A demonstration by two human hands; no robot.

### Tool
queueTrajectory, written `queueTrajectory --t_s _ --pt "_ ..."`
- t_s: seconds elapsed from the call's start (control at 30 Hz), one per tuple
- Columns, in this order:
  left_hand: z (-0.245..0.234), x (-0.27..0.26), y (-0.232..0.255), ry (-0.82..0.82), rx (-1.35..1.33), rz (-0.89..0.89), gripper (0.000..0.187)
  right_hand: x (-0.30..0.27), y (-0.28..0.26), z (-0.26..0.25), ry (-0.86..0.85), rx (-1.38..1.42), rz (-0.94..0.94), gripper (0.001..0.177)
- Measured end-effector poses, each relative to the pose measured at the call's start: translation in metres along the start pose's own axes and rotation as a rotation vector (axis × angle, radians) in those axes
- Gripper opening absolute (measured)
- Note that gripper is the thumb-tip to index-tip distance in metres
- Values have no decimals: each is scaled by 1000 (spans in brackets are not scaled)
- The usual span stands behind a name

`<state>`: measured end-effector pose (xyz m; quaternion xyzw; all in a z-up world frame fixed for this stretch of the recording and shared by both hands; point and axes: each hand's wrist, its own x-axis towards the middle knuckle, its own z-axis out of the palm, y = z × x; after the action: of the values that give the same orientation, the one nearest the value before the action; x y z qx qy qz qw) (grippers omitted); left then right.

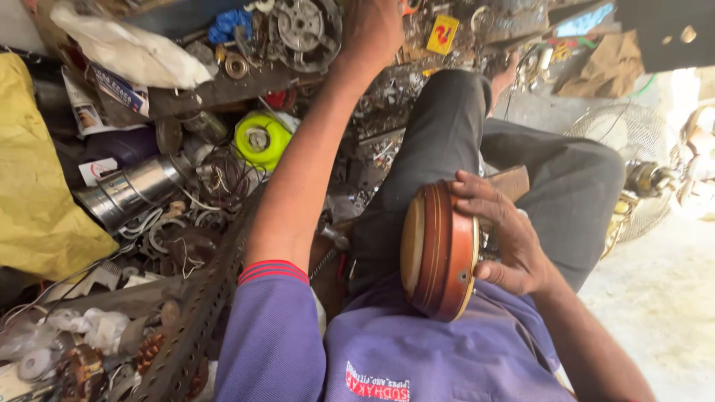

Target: Dismantling and inspecting the internal wiring and casing of a ceiling fan motor using tools.

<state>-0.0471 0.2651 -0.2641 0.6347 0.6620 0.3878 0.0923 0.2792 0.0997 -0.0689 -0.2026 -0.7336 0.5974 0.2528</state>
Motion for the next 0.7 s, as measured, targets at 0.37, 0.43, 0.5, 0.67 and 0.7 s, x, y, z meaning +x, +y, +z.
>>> queueTrajectory --t_s 0.37,0.43,0.5,0.67,0.7 --pt "-34 -14 50 8 206 78 22 -10 4 0 43 16 6 74" --pt "-41 -30 69 -66 177 109 20 -10 4 1 45 18 -4 75" --pt "-56 -42 93 -133 151 145 19 -10 1 2 48 14 -22 75" --pt "-96 -36 135 -192 -203 178 18 -7 -3 4 65 -68 -25 77" --pt "-116 -21 143 -187 -198 189 18 -8 -3 4 68 -73 -37 77"
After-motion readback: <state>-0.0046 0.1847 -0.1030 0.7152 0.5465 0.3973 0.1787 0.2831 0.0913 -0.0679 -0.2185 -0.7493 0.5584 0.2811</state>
